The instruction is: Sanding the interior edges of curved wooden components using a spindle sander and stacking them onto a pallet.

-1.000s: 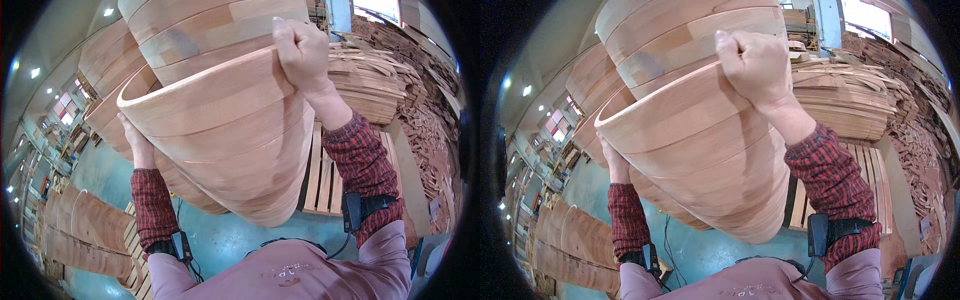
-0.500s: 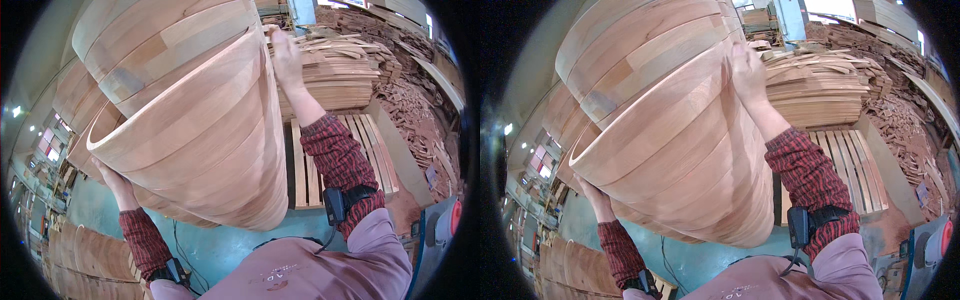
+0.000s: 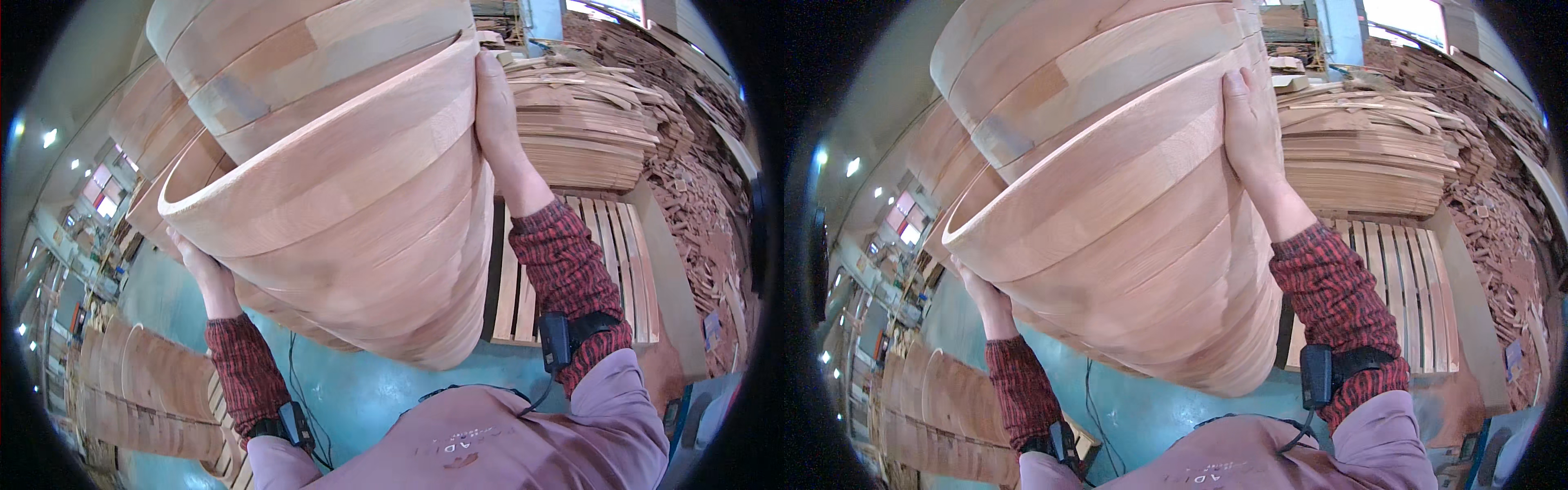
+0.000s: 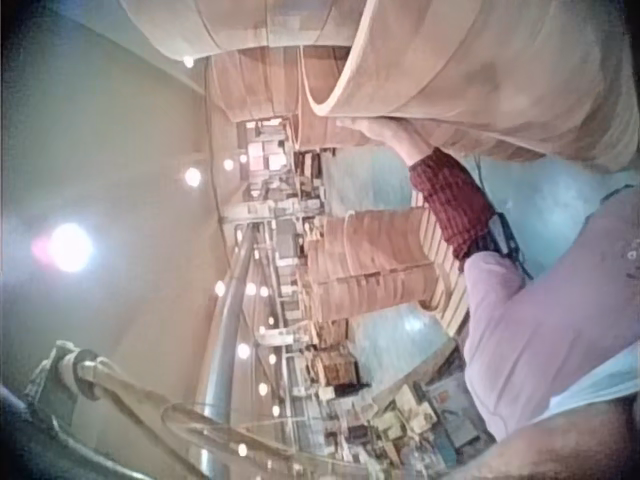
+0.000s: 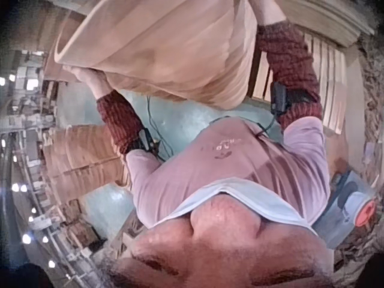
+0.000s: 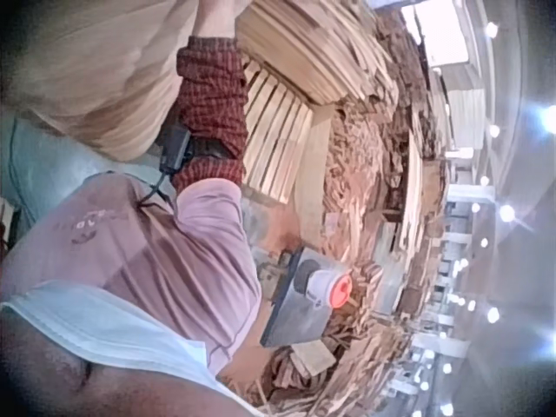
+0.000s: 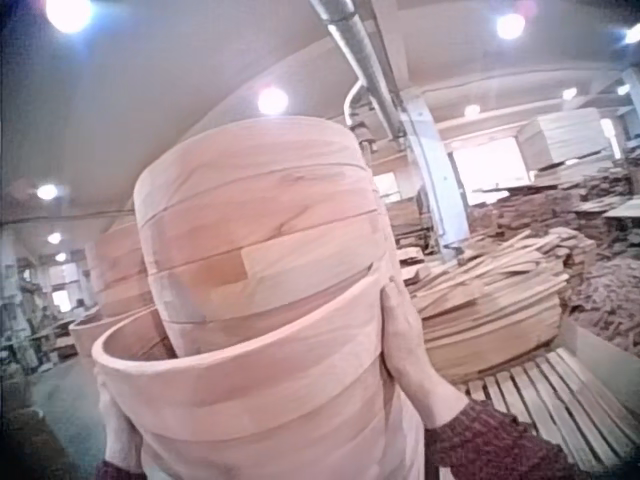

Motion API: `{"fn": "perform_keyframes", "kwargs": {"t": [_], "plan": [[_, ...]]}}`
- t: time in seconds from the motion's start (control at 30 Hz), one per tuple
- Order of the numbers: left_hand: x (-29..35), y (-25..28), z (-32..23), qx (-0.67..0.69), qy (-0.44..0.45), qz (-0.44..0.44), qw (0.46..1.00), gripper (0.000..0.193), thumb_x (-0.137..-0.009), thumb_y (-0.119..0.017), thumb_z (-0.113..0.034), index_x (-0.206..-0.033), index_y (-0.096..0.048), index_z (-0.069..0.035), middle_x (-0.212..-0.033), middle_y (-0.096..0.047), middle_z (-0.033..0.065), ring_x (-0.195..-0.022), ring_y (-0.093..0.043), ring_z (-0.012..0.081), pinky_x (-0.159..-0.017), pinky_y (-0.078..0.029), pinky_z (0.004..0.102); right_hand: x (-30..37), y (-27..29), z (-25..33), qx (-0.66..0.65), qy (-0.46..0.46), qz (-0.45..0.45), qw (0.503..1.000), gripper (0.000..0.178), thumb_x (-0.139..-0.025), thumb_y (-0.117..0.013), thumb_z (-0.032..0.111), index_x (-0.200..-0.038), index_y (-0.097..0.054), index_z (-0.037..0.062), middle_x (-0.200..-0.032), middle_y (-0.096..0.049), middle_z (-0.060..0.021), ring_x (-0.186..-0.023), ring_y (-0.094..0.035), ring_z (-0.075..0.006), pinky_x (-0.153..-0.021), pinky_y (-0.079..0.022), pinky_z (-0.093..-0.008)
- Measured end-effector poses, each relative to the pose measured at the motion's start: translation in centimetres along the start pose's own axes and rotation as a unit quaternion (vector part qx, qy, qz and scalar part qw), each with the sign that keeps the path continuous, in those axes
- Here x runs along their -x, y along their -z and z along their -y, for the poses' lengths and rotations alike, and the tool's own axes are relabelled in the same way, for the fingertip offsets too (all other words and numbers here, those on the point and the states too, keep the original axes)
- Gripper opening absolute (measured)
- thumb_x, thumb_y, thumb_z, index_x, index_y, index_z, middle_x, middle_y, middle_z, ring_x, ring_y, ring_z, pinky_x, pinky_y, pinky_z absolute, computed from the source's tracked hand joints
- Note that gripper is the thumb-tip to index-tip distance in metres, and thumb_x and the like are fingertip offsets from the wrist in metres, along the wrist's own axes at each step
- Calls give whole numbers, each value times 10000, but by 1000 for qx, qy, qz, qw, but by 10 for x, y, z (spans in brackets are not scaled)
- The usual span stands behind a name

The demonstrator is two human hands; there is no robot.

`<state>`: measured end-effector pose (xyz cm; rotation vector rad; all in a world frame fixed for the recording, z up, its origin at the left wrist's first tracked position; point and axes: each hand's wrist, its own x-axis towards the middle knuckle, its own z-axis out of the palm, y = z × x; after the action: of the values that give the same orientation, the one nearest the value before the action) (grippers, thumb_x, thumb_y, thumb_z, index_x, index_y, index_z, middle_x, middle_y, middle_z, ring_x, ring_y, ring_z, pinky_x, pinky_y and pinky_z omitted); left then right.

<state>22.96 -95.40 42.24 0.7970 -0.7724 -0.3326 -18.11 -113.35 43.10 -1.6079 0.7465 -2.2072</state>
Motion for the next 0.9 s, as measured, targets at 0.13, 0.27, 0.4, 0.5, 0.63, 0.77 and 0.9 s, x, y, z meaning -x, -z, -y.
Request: {"fn": "perform_keyframes", "kwargs": {"t": [0.13, 0.27, 0.4, 0.5, 0.63, 0.77, 0.9], "plan": [[-15, 13, 4, 6, 6, 6, 1000, 539, -1141, -306, -473, -1492, -478, -101, -1480, -559, 88, -1310, -574, 240, -1102, -488, 412, 5, 0, 1, -2, 11, 3, 1000, 671, -1075, -466, 461, -1435, -504, -104, -1493, -510, -298, -1428, -452, -393, -1200, -324, -413], [-19, 19, 5, 20, 11, 16, 1000, 573, -1141, -287, -485, -1503, -471, -80, -1478, -564, 103, -1324, -564, 250, -1114, -474, 412, 8, -5, 7, -59, -10, 16, 998, 690, -1081, -466, 475, -1448, -483, -108, -1470, -544, -274, -1393, -498, -348, -1177, -351, -396], [-13, 12, 5, 14, 14, 6, 1000, 612, -1136, -280, -509, -1508, -469, -62, -1501, -548, 110, -1342, -549, 260, -1130, -452, 413, 5, 0, 4, -66, -53, 10, 996, 681, -1086, -478, 470, -1446, -499, -108, -1449, -576, -237, -1358, -530, -298, -1148, -383, -367], [-6, -2, 0, -3, 3, -25, 1000, 628, -1135, -276, -517, -1521, -458, -56, -1507, -544, 117, -1348, -544, 268, -1140, -439, 412, 4, 1, 0, -99, -67, 9, 993, 648, -1091, -488, 446, -1432, -534, -103, -1429, -593, -224, -1336, -544, -284, -1131, -394, -355], [-8, 8, -2, -2, 0, -5, 1000, 644, -1133, -259, -528, -1521, -458, -54, -1502, -548, 124, -1352, -542, 269, -1135, -442, 412, 8, -2, 1, -106, -60, 10, 993, 627, -1105, -468, 434, -1415, -544, -106, -1409, -604, -209, -1293, -556, -255, -1103, -408, -348], [-4, 3, -1, 2, 10, -13, 1000, 636, -1133, -263, -526, -1508, -468, -56, -1489, -556, 125, -1341, -551, 261, -1126, -451, 411, 12, 0, 13, -119, -61, 8, 991, 494, -1134, -414, 392, -1325, -634, -6, -1255, -662, -78, -1130, -604, -143, -983, -479, -306], [3, -1, -12, -11, -4, -8, 1000, 620, -1134, -269, -516, -1498, -473, -57, -1475, -565, 123, -1329, -560, 259, -1124, -454, 412, 13, -4, 20, -140, -70, -4, 988, 543, -1105, -478, 402, -1326, -615, -74, -1268, -657, -157, -1181, -583, -207, -1028, -437, -338]]}}
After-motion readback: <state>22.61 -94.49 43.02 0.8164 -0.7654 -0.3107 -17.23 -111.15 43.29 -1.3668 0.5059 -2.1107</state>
